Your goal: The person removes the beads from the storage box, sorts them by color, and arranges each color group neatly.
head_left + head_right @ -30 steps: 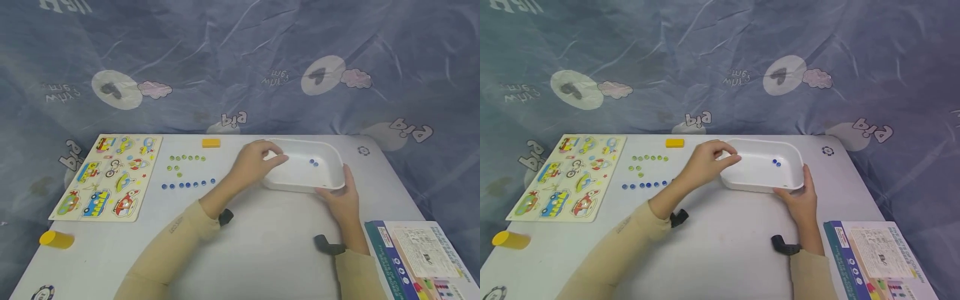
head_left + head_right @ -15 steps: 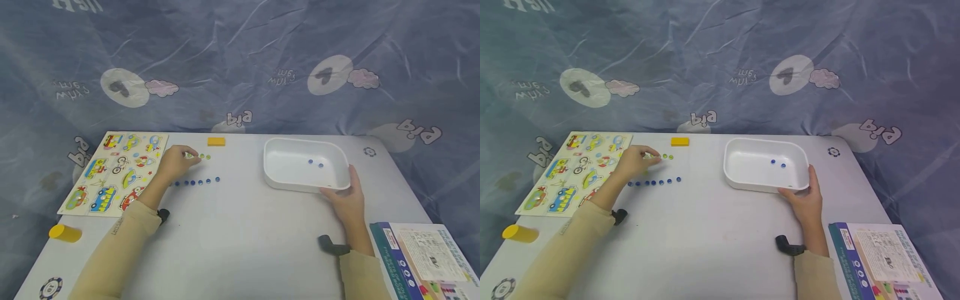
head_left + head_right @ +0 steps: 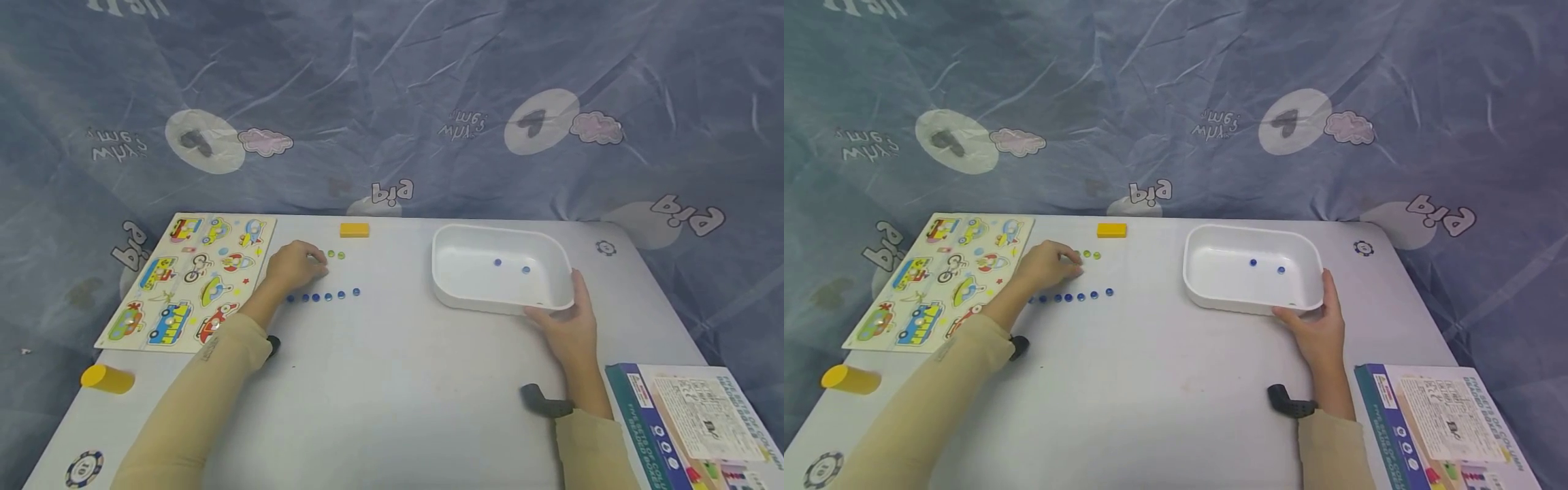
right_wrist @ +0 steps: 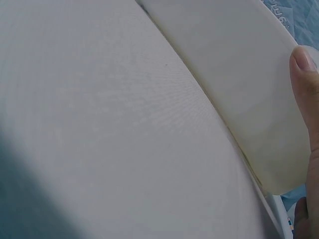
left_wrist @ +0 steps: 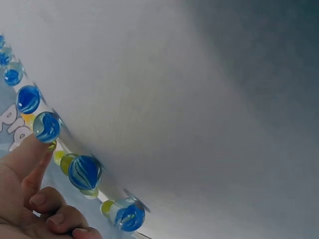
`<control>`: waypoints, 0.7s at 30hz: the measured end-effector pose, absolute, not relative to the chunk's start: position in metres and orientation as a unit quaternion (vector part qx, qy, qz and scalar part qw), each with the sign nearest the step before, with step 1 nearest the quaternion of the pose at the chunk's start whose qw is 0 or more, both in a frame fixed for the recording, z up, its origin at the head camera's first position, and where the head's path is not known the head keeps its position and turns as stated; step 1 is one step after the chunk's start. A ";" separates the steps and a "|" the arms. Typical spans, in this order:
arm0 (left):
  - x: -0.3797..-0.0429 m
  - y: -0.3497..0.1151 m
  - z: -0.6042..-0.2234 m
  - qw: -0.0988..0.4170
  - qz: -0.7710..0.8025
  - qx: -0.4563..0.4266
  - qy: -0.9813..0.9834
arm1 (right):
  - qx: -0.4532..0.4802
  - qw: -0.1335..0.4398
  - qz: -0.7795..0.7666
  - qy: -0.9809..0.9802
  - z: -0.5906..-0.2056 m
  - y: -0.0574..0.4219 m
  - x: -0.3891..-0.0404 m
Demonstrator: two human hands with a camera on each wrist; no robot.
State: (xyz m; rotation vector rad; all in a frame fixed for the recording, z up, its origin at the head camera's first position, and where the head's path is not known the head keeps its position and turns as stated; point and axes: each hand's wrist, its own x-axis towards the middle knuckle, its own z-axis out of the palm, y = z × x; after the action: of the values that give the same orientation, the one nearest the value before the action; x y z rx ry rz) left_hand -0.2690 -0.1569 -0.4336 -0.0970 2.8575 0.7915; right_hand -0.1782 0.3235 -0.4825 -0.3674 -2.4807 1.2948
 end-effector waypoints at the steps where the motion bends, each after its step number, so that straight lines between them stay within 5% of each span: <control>1: -0.270 -0.156 -0.434 0.090 0.262 -0.034 0.960 | -0.129 0.158 0.455 -0.867 -0.482 0.323 -0.178; 21: -0.259 -0.175 -0.430 0.094 0.274 -0.030 0.957 | -0.135 0.150 0.453 -0.868 -0.482 0.324 -0.178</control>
State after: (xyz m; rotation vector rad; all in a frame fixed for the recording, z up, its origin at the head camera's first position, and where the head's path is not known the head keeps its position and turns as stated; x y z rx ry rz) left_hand -0.2586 -0.1749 -0.4304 -0.0881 2.8383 0.8143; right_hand -0.1781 0.3238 -0.4819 -0.3891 -2.4935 1.3023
